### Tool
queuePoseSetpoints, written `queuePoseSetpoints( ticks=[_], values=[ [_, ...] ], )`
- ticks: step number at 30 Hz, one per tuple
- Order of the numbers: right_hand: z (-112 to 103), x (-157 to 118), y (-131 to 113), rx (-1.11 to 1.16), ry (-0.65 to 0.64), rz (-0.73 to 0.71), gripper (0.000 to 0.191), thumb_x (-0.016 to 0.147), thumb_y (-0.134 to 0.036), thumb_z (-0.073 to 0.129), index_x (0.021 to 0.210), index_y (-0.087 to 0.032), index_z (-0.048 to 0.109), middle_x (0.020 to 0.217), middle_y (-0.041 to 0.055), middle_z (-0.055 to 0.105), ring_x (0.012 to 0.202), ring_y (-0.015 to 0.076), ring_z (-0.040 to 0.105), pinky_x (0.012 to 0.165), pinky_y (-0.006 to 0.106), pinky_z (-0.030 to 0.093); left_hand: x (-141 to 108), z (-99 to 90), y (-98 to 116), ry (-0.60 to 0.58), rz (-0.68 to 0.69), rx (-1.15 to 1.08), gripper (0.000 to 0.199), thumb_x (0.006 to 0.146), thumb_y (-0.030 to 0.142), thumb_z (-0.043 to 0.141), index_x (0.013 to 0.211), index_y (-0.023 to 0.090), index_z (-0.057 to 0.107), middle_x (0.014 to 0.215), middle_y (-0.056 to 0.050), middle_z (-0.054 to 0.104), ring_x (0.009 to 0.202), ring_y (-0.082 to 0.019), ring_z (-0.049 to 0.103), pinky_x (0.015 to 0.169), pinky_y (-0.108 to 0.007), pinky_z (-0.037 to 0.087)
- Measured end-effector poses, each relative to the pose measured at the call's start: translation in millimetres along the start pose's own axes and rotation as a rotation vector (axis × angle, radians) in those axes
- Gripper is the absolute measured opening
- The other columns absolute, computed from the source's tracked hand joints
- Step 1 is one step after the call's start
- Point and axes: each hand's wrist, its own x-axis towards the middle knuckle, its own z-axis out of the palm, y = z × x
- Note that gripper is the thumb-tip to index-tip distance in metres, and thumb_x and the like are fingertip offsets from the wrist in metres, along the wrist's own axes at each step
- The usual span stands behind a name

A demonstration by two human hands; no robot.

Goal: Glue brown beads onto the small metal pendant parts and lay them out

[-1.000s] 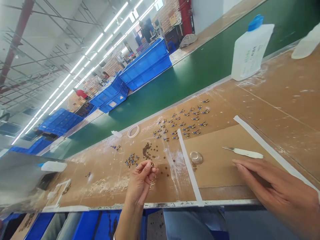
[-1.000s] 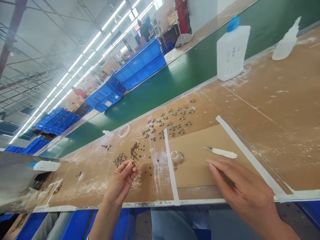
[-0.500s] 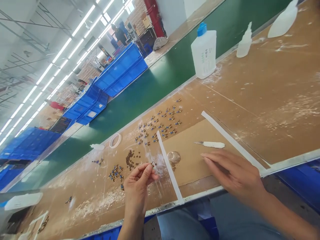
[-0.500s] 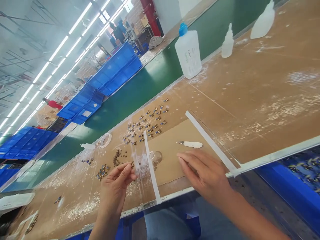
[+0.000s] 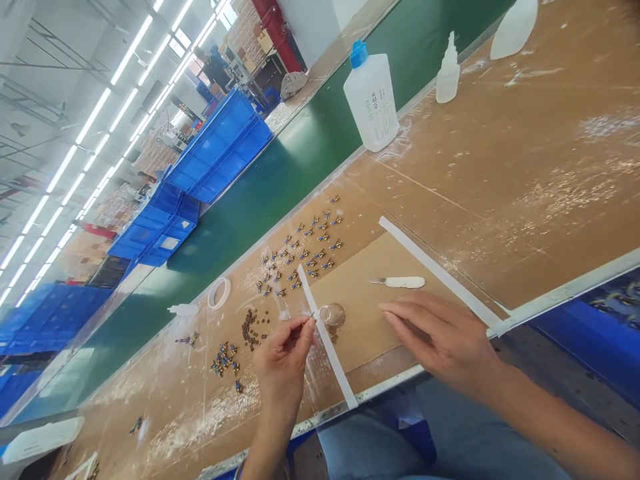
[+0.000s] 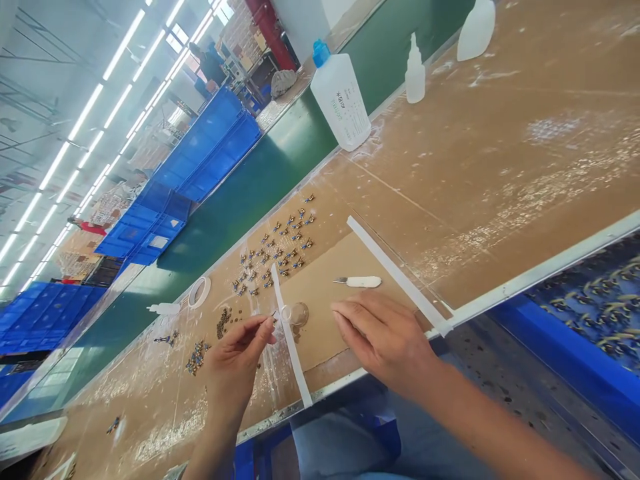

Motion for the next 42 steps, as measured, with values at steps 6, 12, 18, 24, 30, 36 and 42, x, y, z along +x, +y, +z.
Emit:
queuePoseSetpoints(
  ticks=[6, 12, 18, 24, 30, 36, 42],
  values=[
    [2.1, -1.4, 1.3, 0.025, 0.001, 0.015, 0.022, 0.088, -0.007, 0.058, 0.106, -0.019, 0.061, 0.090, 0.0021, 0.070, 0.084, 0.0117, 0.066, 0.083, 0.026, 0.055, 2.4, 0.8, 3.5, -0.032, 0.051, 0.119, 0.013, 0.079, 0.034, 0.071, 0.077, 0.021, 0.077, 0.057, 0.002, 0.067, 0.052, -0.013, 0.062, 0.053, -0.022, 0.052],
    [1.7, -3.6, 2.7, 0.028, -0.006, 0.012, 0.023, 0.087, -0.006, 0.059, 0.107, -0.017, 0.060, 0.091, 0.0028, 0.069, 0.086, 0.0119, 0.065, 0.085, 0.026, 0.054, 4.2, 1.9, 5.7, -0.043, 0.053, 0.130, 0.013, 0.079, 0.033, 0.071, 0.077, 0.021, 0.077, 0.055, 0.003, 0.067, 0.051, -0.012, 0.063, 0.056, -0.021, 0.054],
    [1.2, -3.4, 3.2, 0.030, -0.002, 0.013, 0.021, 0.087, -0.006, 0.060, 0.105, -0.017, 0.061, 0.090, 0.0025, 0.069, 0.085, 0.0113, 0.065, 0.085, 0.025, 0.053, -7.9, -13.7, -1.1, 0.068, -0.053, 0.042, 0.018, 0.075, 0.037, 0.075, 0.080, 0.020, 0.076, 0.062, 0.001, 0.073, 0.058, -0.014, 0.069, 0.058, -0.020, 0.057],
    [-0.4, -5.0, 2.9, -0.036, -0.013, -0.022, 0.020, 0.086, -0.006, 0.063, 0.104, -0.016, 0.062, 0.091, 0.0017, 0.069, 0.087, 0.0104, 0.065, 0.092, 0.023, 0.050, -40.1, -45.7, -40.5, 0.281, -0.200, 0.030, 0.029, 0.067, 0.045, 0.079, 0.076, 0.018, 0.075, 0.064, -0.002, 0.075, 0.060, -0.018, 0.072, 0.065, -0.026, 0.061],
    [-1.8, -7.8, 2.8, -0.106, -0.034, -0.046, 0.015, 0.088, -0.011, 0.062, 0.101, -0.017, 0.063, 0.091, 0.0002, 0.070, 0.087, 0.0099, 0.066, 0.092, 0.021, 0.050, -55.3, -60.3, -72.5, 0.275, -0.312, 0.081, 0.033, 0.067, 0.048, 0.078, 0.076, 0.017, 0.076, 0.067, -0.005, 0.076, 0.065, -0.021, 0.073, 0.065, -0.027, 0.060],
    [-1.0, -5.7, 2.9, -0.144, -0.028, -0.061, 0.019, 0.085, -0.011, 0.066, 0.102, -0.020, 0.064, 0.091, -0.0019, 0.071, 0.087, 0.0091, 0.067, 0.093, 0.021, 0.052, -53.7, -60.9, -80.7, 0.244, -0.337, 0.115, 0.031, 0.070, 0.049, 0.076, 0.078, 0.019, 0.077, 0.068, -0.004, 0.076, 0.068, -0.020, 0.073, 0.068, -0.027, 0.058],
    [-0.8, -7.5, 2.2, -0.179, -0.004, -0.060, 0.016, 0.085, -0.012, 0.067, 0.099, -0.019, 0.064, 0.089, -0.0028, 0.070, 0.086, 0.0074, 0.066, 0.095, 0.019, 0.050, -50.1, -63.6, -82.4, 0.183, -0.368, 0.136, 0.031, 0.069, 0.049, 0.076, 0.079, 0.020, 0.078, 0.069, -0.004, 0.077, 0.068, -0.021, 0.073, 0.067, -0.028, 0.058]
  ],
)
